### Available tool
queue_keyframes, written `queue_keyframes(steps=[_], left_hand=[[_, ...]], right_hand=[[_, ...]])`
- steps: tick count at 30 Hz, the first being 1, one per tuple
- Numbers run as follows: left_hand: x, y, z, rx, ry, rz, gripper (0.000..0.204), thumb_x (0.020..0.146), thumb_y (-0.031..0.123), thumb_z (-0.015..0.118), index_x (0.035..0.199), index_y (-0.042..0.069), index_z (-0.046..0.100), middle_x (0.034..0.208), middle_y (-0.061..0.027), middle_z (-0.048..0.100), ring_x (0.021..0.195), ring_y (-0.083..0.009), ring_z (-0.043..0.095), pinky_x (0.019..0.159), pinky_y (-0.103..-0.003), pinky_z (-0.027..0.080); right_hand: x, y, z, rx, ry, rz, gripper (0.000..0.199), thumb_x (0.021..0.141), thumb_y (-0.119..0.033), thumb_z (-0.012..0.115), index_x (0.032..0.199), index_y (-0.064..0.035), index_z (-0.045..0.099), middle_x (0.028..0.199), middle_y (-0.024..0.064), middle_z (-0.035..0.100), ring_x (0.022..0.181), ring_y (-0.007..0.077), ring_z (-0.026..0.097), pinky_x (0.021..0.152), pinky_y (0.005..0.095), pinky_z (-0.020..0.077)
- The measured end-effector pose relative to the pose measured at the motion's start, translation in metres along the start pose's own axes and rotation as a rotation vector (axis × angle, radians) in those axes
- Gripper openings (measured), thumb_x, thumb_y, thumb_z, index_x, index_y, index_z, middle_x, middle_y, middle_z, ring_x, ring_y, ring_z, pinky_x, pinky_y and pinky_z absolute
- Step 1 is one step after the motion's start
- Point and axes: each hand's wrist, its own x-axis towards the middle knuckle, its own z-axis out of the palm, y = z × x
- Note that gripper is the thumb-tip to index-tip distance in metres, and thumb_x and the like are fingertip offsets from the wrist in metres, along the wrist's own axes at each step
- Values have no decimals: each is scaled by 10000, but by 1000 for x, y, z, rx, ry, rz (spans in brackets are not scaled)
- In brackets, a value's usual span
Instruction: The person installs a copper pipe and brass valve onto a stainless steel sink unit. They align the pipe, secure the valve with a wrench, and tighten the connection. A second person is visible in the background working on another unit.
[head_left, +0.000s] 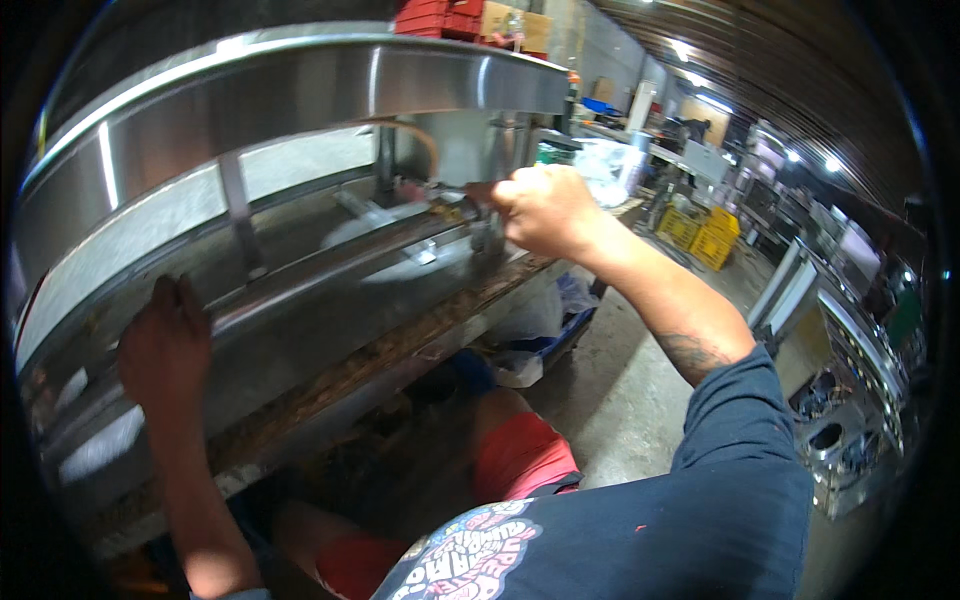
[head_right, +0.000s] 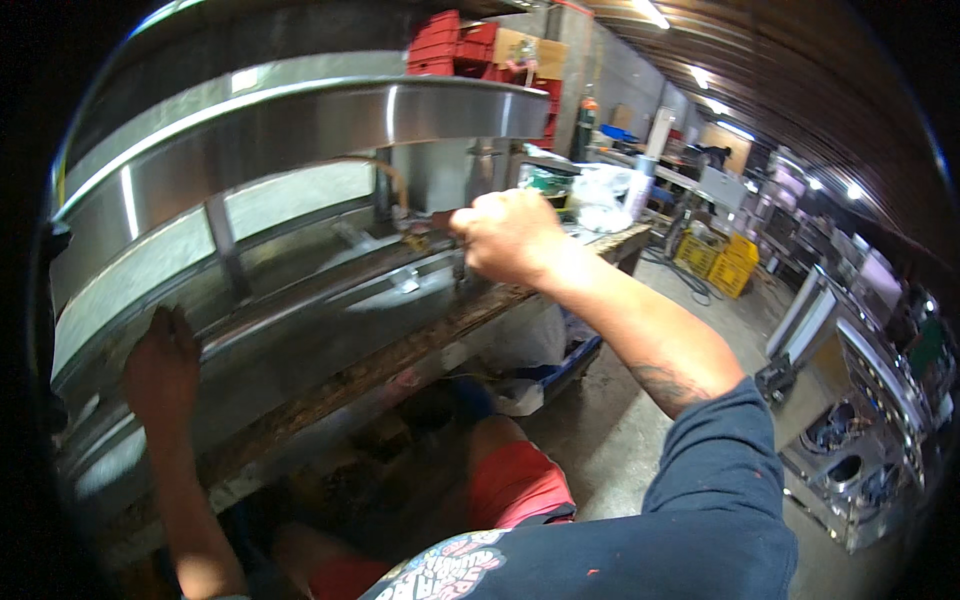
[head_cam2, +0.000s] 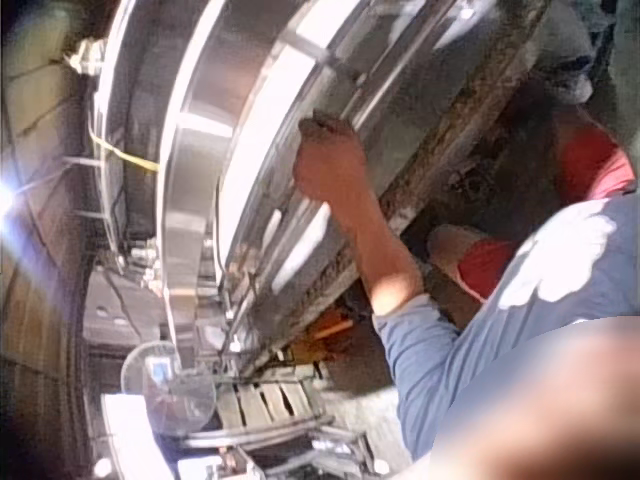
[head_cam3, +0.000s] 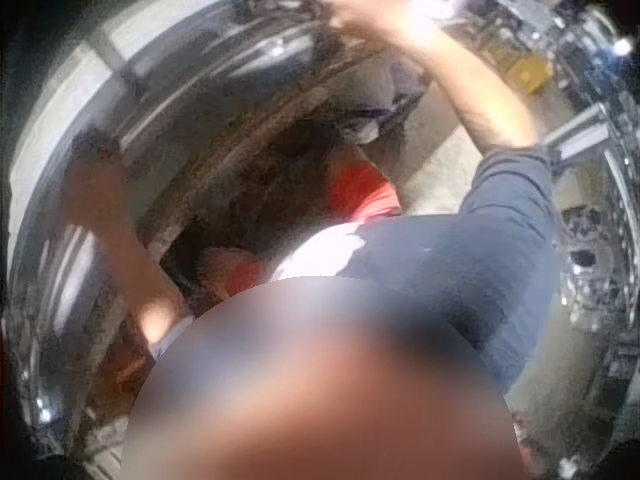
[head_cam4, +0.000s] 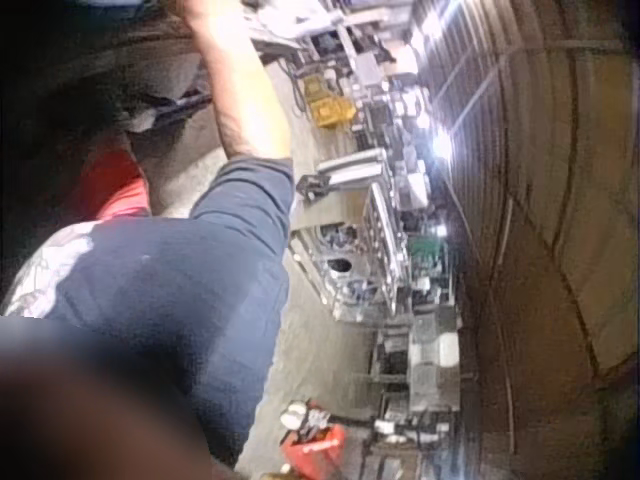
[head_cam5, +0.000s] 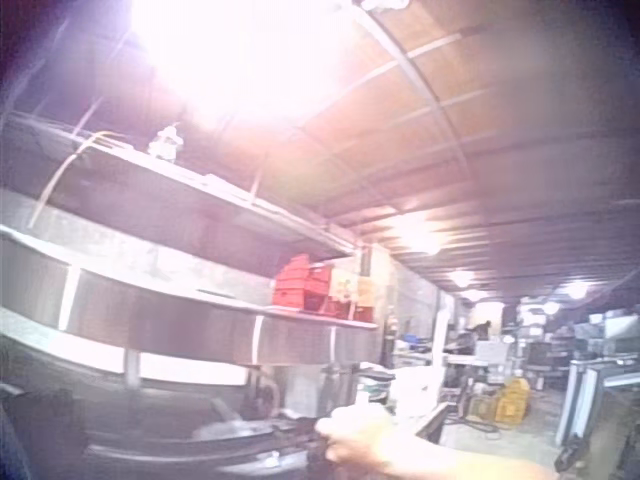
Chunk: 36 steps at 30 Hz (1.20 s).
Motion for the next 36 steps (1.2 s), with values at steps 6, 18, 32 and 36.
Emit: queue_keyframes(steps=[6,18,32,36], left_hand=[[5,14,-18,-6,-107,-56,285,1036,338,525,903,115,642,745,-204,695,710,-431,693,613,-538,539],[7,14,-13,14,-121,-100,315,1034,364,510,913,113,655,777,-214,704,733,-445,692,639,-554,546],[10,18,-24,-4,-209,-93,368,1034,372,510,895,74,676,768,-224,708,738,-430,710,678,-531,573],[9,17,-24,-1,-182,-84,365,1033,369,503,900,78,677,776,-226,710,748,-433,711,678,-533,573]], right_hand=[[-5,-17,-7,27,16,91,162,804,-185,641,930,-149,737,740,136,700,713,341,713,642,472,567],[-3,-41,-23,128,93,239,424,880,-298,680,1222,-78,561,741,207,700,715,420,706,656,519,571],[-12,-39,-26,302,113,219,265,870,-217,670,1094,-115,573,760,174,708,761,408,710,736,517,558],[-7,-50,-30,266,105,273,268,876,-212,681,1092,-101,568,791,181,719,771,407,716,731,535,565]])
